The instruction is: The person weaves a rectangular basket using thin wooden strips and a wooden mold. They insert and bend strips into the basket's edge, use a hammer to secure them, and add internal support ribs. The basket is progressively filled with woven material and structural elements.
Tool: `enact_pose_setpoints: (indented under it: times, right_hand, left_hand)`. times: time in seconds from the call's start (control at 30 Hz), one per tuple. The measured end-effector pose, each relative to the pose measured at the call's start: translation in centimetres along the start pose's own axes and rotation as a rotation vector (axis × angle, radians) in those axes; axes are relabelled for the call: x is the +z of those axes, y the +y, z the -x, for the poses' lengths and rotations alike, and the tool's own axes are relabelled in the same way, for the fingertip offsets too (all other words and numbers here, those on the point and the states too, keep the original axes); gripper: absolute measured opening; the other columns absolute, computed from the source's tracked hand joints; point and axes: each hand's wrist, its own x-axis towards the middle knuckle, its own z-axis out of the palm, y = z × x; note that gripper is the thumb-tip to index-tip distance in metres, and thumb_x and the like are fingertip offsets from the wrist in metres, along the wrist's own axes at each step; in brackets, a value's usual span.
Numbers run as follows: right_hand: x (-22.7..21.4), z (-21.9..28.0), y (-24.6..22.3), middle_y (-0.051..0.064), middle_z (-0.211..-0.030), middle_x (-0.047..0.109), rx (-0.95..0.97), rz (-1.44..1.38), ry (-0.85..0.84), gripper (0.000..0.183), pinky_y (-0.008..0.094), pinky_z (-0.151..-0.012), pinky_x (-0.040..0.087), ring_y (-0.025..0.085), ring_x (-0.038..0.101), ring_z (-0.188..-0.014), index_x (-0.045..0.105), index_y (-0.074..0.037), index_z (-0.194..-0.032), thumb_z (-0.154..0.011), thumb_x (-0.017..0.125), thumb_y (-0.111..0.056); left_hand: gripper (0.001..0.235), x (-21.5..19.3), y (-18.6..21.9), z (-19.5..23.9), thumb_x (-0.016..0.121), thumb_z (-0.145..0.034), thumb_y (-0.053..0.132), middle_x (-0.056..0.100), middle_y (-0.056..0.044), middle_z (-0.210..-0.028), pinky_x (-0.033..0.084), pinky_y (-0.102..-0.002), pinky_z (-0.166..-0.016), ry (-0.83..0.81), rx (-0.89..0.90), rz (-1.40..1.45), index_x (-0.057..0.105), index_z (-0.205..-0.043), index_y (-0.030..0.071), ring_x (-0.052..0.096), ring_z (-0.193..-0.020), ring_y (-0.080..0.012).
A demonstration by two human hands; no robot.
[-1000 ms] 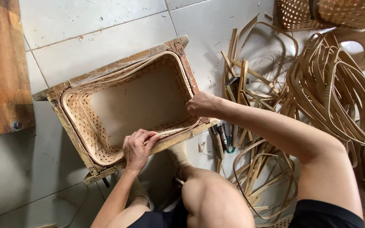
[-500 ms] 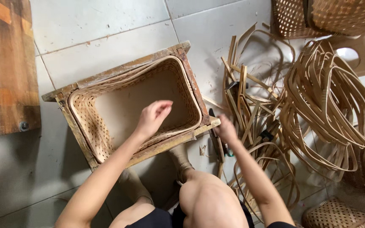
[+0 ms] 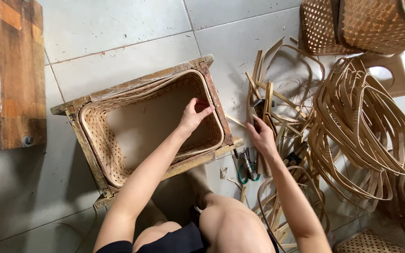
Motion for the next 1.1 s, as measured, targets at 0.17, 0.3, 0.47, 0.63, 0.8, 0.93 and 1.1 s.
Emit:
enact_pose_setpoints:
  times: [0.17,0.3,0.47,0.63,0.8,0.93,1.1]
  right_hand:
    - [0.5,2.7,-7.7,0.010,-0.063,0.063,-0.329,0.619,-0.018,0.038,0.041,-0.041,0.047,0.021,0.054,-0.046,0.063,-0.005,-0.123,-0.108,0.042,-0.033]
    - [2.1,2.3,-10.3,0.014,-0.057,0.062,-0.233,0.585,-0.233,0.035,0.046,-0.040,0.047,0.030,0.057,-0.042,0.054,-0.001,-0.103,-0.110,0.040,-0.032]
    - [2.9,0.8,-10.3,0.019,-0.056,0.061,-0.399,0.634,-0.240,0.031,0.052,-0.049,0.050,0.039,0.062,-0.050,0.054,0.000,-0.097,-0.105,0.047,-0.030]
    - [2.2,0.1,-9.9,0.020,-0.061,0.064,-0.436,0.476,-0.317,0.029,0.050,-0.054,0.052,0.038,0.064,-0.053,0.057,0.000,-0.099,-0.106,0.049,-0.027]
    - [0.5,-0.2,-10.5,0.015,-0.058,0.060,-0.319,0.300,-0.492,0.028,0.043,-0.053,0.050,0.029,0.060,-0.049,0.061,-0.002,-0.100,-0.105,0.049,-0.027]
    - [-0.2,-1.0,-11.1,0.008,-0.055,0.059,-0.278,0.220,-0.611,0.030,0.038,-0.051,0.050,0.020,0.058,-0.047,0.061,-0.003,-0.100,-0.106,0.047,-0.029]
    - [-0.5,-1.9,-10.2,0.005,-0.057,0.057,-0.257,0.112,-0.691,0.035,0.034,-0.049,0.048,0.016,0.056,-0.047,0.060,-0.002,-0.097,-0.108,0.046,-0.032]
  left_hand:
    - [0.066,0.1,0.1,-0.1,0.087,-0.079,0.042,0.071,-0.011,-0.115,0.052,-0.034,-0.097,0.029,0.038,-0.082,0.058,-0.123,0.001,0.066,-0.108,-0.0200]
    - [0.070,0.4,-0.1,-0.2,0.085,-0.078,0.044,0.071,-0.014,-0.117,0.052,-0.036,-0.097,0.083,0.020,-0.189,0.057,-0.125,0.000,0.066,-0.112,-0.0233]
    - [0.086,1.0,-0.9,-0.4,0.085,-0.075,0.048,0.066,-0.020,-0.130,0.048,-0.040,-0.104,0.130,0.036,-0.226,0.051,-0.136,-0.002,0.062,-0.124,-0.0291]
    - [0.107,0.5,-1.9,-1.1,0.086,-0.072,0.054,0.057,-0.027,-0.140,0.044,-0.040,-0.111,0.062,0.017,-0.232,0.040,-0.144,-0.009,0.055,-0.135,-0.0337]
    - [0.126,-0.2,-2.6,-1.4,0.087,-0.070,0.060,0.039,-0.033,-0.155,0.034,-0.043,-0.118,0.011,-0.051,-0.222,0.027,-0.153,-0.012,0.039,-0.147,-0.0371]
    - [0.131,-0.5,-2.9,-1.6,0.087,-0.067,0.064,0.036,-0.033,-0.157,0.032,-0.044,-0.120,0.001,-0.058,-0.211,0.026,-0.154,-0.012,0.035,-0.149,-0.0377]
    - [0.132,-0.6,-3.3,-1.8,0.086,-0.062,0.067,0.042,-0.031,-0.154,0.036,-0.043,-0.118,0.012,-0.057,-0.213,0.030,-0.153,-0.011,0.041,-0.146,-0.0362]
